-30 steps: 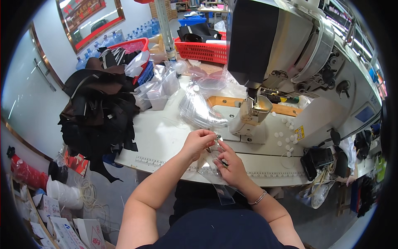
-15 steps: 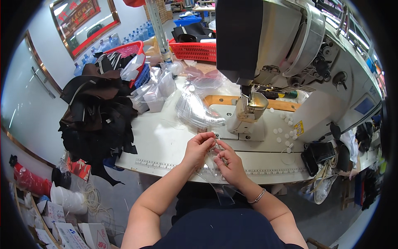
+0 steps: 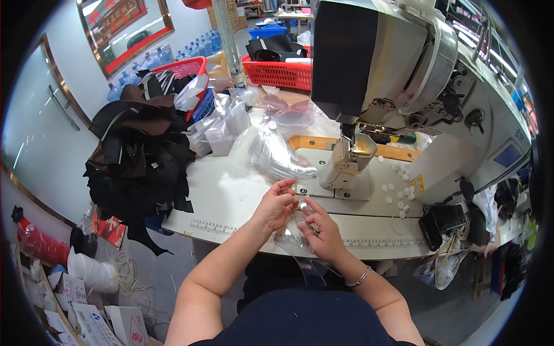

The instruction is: Sew small labels and plastic parts onto shoe components using an industrial sewing machine.

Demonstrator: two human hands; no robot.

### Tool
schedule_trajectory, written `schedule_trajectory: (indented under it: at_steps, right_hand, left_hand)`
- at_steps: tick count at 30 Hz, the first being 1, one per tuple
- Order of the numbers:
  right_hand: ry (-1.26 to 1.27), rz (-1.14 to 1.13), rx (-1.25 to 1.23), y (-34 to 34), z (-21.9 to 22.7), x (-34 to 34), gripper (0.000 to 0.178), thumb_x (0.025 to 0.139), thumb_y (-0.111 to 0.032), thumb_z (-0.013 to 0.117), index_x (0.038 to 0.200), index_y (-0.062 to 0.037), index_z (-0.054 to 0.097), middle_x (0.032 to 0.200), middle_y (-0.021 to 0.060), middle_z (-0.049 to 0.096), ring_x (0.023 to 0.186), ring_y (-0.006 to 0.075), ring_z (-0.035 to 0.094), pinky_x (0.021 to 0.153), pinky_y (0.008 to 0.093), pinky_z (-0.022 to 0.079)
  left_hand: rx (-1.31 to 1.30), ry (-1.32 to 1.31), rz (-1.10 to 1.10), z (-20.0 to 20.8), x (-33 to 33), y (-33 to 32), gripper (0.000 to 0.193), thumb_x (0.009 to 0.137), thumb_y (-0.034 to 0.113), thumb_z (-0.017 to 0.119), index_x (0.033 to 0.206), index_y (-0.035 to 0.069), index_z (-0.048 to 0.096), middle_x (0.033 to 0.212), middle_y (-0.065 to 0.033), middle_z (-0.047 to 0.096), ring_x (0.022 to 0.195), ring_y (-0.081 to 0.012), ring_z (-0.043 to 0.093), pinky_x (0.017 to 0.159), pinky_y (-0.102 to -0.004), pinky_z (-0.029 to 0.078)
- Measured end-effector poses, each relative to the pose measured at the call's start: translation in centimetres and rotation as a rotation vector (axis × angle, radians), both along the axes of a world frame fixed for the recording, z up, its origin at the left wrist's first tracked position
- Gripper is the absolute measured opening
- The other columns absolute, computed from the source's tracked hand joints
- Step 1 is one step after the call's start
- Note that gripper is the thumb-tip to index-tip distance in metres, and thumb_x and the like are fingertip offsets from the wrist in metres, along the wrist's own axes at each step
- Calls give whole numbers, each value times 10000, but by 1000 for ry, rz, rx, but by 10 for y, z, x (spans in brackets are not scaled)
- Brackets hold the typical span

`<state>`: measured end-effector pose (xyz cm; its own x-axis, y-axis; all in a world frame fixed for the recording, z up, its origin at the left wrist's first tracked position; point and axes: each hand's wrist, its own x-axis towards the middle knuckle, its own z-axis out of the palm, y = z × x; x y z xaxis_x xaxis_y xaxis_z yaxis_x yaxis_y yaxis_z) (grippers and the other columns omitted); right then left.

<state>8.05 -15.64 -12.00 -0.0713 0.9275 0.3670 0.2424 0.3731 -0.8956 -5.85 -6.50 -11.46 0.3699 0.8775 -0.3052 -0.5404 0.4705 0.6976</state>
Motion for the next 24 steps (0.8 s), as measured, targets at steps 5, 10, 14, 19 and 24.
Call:
schedule_trajectory:
  at_steps: [5, 10, 14, 19, 24]
  right_hand:
    - [40, 15, -5, 9, 32, 32, 108, 876, -87, 550, 808, -15, 507, 1233, 137, 506, 919, 176, 573, 765, 290, 477]
    - [332, 174, -448, 30, 45, 33, 214, 902, -208, 532, 1027, -44, 590, 949, 31, 611, 536, 23, 426, 467, 168, 368]
    - [128, 112, -628, 47, 16, 39, 290, 870, -276, 576, 1041, -42, 589, 769, -16, 545, 560, 29, 426, 480, 193, 384]
    - [284, 127, -602, 44, 15, 37, 217, 889, -221, 544, 981, -26, 567, 1012, 75, 626, 539, 26, 440, 451, 167, 356]
    - [425, 192, -575, 43, 22, 41, 201, 893, -212, 542, 971, -29, 569, 905, 68, 636, 526, 26, 436, 441, 168, 347]
  left_hand:
    - [257, 107, 66, 3, 6, -22, 477, 714, -84, 591, 1155, 2, 433, 939, -42, 479, 772, -88, 504, 708, -209, 458]
    - [481, 264, 167, 3, 14, -38, 458, 725, -84, 570, 1152, -2, 427, 1027, -58, 472, 759, -62, 490, 677, -178, 440]
    - [536, 362, 124, -1, 9, -60, 378, 747, -86, 536, 1109, 7, 472, 996, -50, 498, 722, -43, 477, 621, -167, 427]
    - [1128, 860, 82, 9, -2, -64, 303, 724, -68, 572, 1002, 51, 590, 939, -82, 587, 714, -180, 545, 665, -274, 464]
    - [1545, 1107, 161, 23, -7, -45, 254, 717, -42, 625, 947, 64, 614, 833, -78, 604, 820, -267, 565, 723, -349, 458]
